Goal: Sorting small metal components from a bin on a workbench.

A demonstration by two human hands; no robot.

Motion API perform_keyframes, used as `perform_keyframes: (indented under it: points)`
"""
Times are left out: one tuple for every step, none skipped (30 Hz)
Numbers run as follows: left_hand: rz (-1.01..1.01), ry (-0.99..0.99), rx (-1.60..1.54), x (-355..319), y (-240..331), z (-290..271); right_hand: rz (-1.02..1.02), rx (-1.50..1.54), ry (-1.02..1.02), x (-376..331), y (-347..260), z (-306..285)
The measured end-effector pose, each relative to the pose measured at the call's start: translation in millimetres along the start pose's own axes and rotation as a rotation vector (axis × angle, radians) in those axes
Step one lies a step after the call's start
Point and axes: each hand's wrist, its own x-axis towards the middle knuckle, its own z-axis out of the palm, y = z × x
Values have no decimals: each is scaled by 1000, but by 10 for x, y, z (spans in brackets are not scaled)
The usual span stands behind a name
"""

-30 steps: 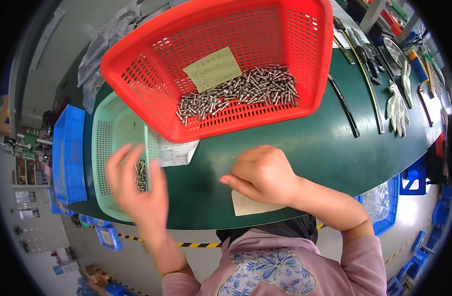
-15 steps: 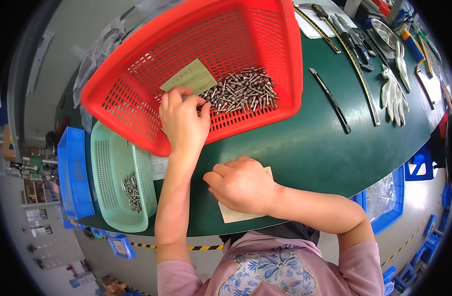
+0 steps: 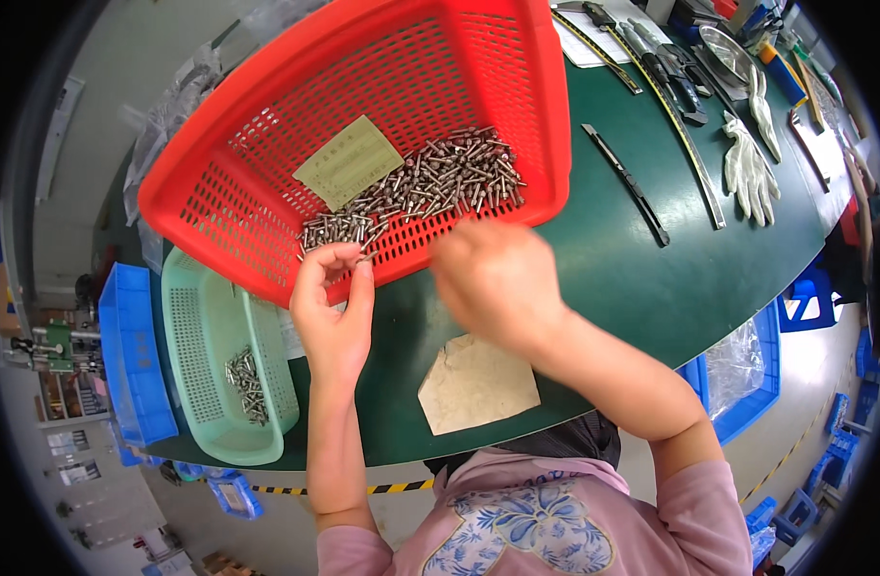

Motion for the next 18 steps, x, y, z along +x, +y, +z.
perform_keyframes:
  points:
    - [-91,-3,-72,-44,6,-33,0,-37,35,64,91,27]
    - [-89,1,-91,-71,9,-36,1,-87,73,120,183,35]
    - [-156,-45,-227,-96,13,-44,8,-102,81,163,197,27]
    - [-222,-94,-363,-114,-6,-55,-1,-118,77,198,228,50]
    - [-286,-127,-448,-136,-30,-67,-25,-183,41,228,265,81]
    - [-359,-137,-522,-148,-42,-70,-49,-248,5,251,295,109]
    - [-420,-159,-608,-161,-53,-81,-32,-286,-18,265,313,132]
    - [-479,-182,-696,-168,-62,-88,-45,-303,-23,274,319,133]
    - [-474,-177,-717,-170,-64,-64,-18,-309,-29,284,321,122]
    - [-483,-175,-763,-196,-45,-46,1,-303,-38,299,298,128]
    - [-492,-174,-809,-218,-26,-25,-13,-287,-8,306,294,120]
    - [-530,-186,-826,-233,-8,-12,-34,-291,-16,297,253,97]
    - [-549,-175,-837,-261,-29,17,57,-86,-18,272,177,66]
    - [-571,-159,-845,-289,-55,38,148,123,-26,243,96,36]
    - [-598,-155,-849,-301,-74,34,214,301,-115,213,12,-16]
    - [-599,-142,-858,-296,-61,35,301,481,-207,152,-30,-49]
    - [-655,-168,-920,-286,-36,28,337,602,-236,102,-79,-49]
    - [-711,-196,-979,-280,-31,27,376,724,-264,77,-110,-37]
